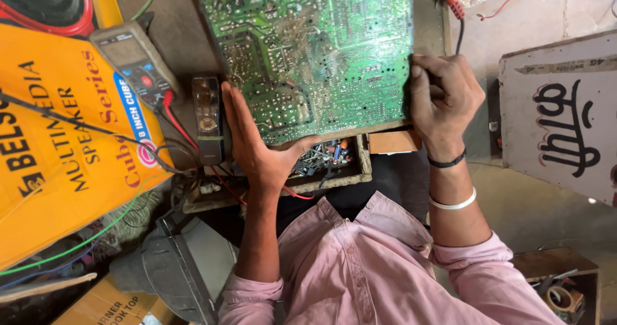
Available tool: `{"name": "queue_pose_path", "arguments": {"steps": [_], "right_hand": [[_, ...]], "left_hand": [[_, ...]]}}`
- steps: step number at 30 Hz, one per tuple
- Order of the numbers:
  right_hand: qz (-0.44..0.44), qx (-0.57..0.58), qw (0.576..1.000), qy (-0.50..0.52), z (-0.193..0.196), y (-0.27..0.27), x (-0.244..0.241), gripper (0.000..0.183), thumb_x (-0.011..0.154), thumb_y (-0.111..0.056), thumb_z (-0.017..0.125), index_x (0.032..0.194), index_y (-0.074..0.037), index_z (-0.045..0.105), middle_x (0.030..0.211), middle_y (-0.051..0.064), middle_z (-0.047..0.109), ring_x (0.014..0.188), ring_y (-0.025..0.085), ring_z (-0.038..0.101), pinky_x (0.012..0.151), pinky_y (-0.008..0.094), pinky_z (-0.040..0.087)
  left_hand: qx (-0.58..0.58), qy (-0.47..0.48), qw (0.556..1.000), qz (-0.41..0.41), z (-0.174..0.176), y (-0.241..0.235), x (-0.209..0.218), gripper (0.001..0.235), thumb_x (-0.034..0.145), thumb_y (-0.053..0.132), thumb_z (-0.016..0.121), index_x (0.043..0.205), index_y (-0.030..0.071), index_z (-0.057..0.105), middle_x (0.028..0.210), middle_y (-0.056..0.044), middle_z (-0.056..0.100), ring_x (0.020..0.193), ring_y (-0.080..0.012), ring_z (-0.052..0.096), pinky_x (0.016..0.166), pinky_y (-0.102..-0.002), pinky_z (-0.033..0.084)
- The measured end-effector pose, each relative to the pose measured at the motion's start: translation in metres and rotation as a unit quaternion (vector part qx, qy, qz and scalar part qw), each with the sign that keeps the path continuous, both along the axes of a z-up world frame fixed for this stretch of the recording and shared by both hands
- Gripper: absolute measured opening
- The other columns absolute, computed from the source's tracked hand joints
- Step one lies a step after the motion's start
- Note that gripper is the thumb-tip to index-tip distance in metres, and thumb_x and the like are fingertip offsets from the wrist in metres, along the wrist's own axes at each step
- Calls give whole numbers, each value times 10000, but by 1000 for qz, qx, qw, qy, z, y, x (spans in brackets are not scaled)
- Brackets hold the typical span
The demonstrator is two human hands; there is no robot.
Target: The person uses multimeter probes to test points on a green circuit board. They repeatedly touch different solder joints and traces with the red and black probes while seated on the floor in a cluttered workshop.
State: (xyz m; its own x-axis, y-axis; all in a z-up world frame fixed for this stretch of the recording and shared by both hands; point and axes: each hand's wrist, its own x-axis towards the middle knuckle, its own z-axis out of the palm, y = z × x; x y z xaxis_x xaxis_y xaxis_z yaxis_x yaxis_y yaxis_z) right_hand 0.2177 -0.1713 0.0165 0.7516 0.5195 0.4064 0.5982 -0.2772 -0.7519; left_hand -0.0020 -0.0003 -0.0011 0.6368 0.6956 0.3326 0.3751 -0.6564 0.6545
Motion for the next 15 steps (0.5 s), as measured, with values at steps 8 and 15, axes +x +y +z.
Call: {"name": "queue_pose_path", "arguments": {"steps": [8,15], "right_hand": [[18,-15,998,-55,-9,-9,3,67,1081,71,745,1127,23,739,913,88,637,652,97,524,578,234,393],[28,-17,998,-57,-19,-16,7,48,1091,66,753,1132,44,748,901,92,644,693,112,546,623,241,412]], "left_hand": [[-194,-147,970,1,7,10,-11,1015,932,516,794,1650,48,248,1658,-168,370,1529,-312,430,1256,-429,414],[-147,-127,980,42,-8,31,-3,524,1103,360,676,1500,54,523,1192,-60,551,988,-141,584,826,-303,516]]}}
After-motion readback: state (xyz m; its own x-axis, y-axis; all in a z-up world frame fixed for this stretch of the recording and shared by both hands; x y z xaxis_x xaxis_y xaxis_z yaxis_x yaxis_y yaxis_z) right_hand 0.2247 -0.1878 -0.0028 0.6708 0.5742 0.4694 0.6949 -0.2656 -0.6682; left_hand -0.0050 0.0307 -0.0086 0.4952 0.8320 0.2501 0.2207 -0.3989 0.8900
